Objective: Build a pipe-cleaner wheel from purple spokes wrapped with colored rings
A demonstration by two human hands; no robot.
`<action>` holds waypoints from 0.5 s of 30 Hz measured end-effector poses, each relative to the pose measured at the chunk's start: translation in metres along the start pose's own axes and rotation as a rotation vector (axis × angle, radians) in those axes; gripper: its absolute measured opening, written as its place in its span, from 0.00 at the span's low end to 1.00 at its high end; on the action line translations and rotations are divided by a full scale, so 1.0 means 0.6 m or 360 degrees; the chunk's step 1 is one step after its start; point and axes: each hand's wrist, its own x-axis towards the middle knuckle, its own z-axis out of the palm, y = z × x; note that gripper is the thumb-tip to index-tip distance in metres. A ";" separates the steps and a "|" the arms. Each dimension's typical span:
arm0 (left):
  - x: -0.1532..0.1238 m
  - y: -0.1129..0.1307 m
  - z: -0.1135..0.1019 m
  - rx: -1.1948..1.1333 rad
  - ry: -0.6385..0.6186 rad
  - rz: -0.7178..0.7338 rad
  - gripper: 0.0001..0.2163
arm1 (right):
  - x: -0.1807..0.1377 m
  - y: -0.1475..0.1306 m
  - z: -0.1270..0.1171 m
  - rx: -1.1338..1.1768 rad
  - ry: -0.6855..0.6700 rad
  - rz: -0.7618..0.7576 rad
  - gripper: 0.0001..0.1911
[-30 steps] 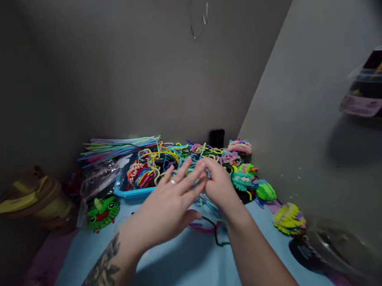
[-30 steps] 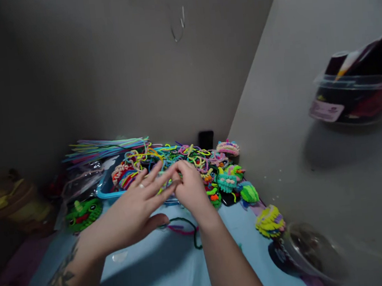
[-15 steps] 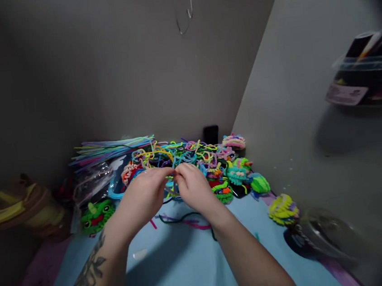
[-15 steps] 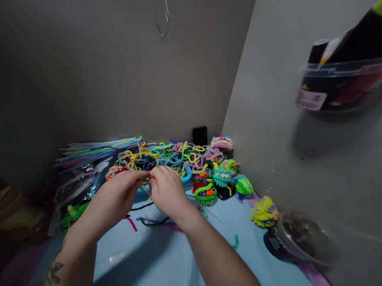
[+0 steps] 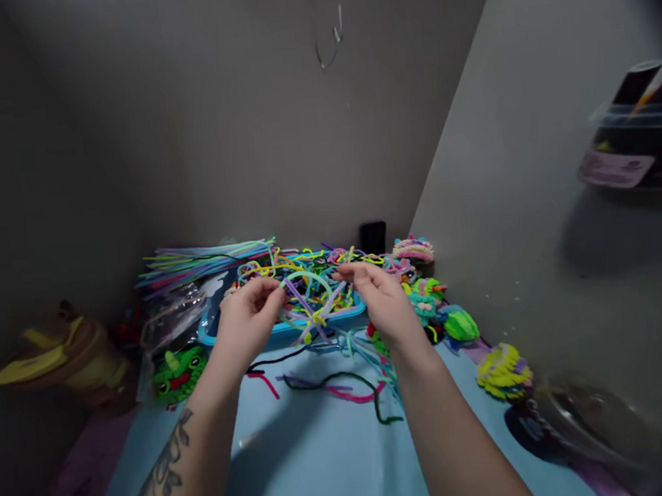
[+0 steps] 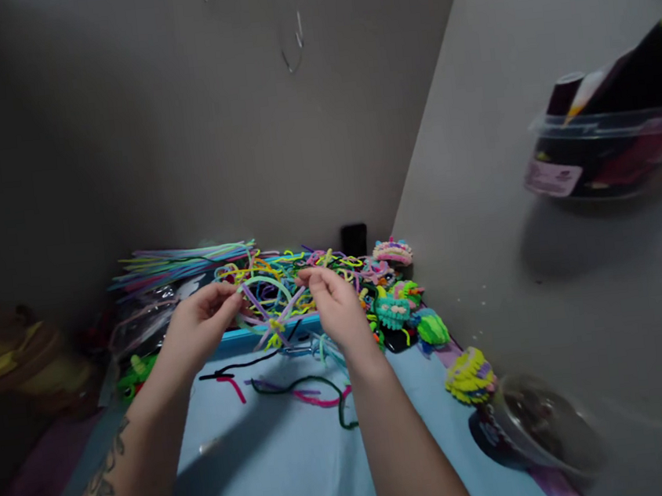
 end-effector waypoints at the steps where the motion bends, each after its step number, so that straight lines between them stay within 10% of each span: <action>1: 0.001 0.001 0.002 -0.0073 0.0003 -0.0047 0.10 | 0.003 0.003 -0.003 0.0112 -0.0027 0.0068 0.16; 15: 0.010 -0.016 0.038 -0.0932 0.0200 -0.0410 0.13 | 0.002 0.014 0.028 0.0683 -0.0163 0.0320 0.18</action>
